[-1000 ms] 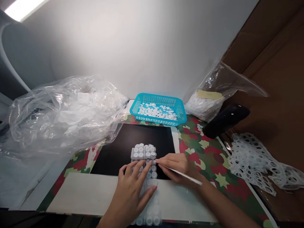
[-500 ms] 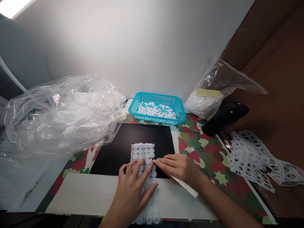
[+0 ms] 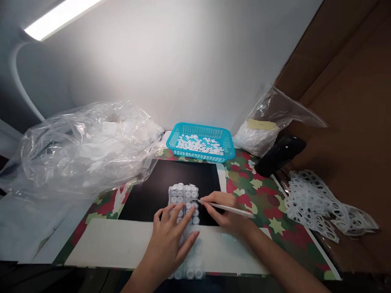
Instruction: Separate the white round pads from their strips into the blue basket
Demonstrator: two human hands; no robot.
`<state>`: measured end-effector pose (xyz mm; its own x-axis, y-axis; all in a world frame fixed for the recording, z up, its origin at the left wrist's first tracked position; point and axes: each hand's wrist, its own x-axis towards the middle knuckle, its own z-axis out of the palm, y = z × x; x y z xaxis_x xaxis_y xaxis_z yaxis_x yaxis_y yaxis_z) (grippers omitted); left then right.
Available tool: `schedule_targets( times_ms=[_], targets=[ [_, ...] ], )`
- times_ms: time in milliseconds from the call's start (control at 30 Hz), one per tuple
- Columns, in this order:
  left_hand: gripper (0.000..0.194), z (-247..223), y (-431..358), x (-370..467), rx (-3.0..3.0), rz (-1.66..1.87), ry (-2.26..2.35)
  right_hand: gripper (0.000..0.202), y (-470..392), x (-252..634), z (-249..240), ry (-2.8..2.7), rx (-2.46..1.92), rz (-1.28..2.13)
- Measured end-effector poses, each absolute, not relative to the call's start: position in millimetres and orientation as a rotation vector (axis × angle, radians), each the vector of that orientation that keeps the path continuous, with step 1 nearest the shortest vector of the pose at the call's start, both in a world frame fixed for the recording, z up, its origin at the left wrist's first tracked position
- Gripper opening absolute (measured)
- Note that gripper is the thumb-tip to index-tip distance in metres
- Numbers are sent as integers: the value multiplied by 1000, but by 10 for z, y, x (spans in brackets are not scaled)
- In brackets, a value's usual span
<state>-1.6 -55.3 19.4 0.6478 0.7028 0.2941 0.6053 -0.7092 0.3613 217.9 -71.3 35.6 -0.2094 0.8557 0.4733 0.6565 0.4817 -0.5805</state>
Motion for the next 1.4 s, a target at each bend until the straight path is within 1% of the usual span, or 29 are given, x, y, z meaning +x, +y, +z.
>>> schedule_targets(
  times_ms=[67, 133, 333, 433, 600, 867, 1400],
  targets=[
    [47, 205, -572, -66, 2650, 580, 1019, 14, -737, 2127, 388, -1807, -1300, 418],
    [47, 221, -607, -135, 2691, 541, 960, 15, -739, 2070, 390, -1792, -1324, 436],
    [53, 244, -719, -324, 2788, 619, 915, 23, -643, 1969, 278, -2060, -1101, 350],
    [53, 219, -713, -361, 2799, 671, 896, 24, -629, 1939, 268, -2102, -1065, 308],
    [48, 132, -682, -370, 2787, 741, 865, 23, -670, 1764, 368, -2003, -1117, 191],
    [43, 106, -716, -345, 2736, 908, 839, 22, -741, 1641, 319, -2044, -1116, 170],
    [39, 114, -760, -340, 2638, 948, 868, 26, -779, 1673, 241, -2182, -1019, 110]
  ],
)
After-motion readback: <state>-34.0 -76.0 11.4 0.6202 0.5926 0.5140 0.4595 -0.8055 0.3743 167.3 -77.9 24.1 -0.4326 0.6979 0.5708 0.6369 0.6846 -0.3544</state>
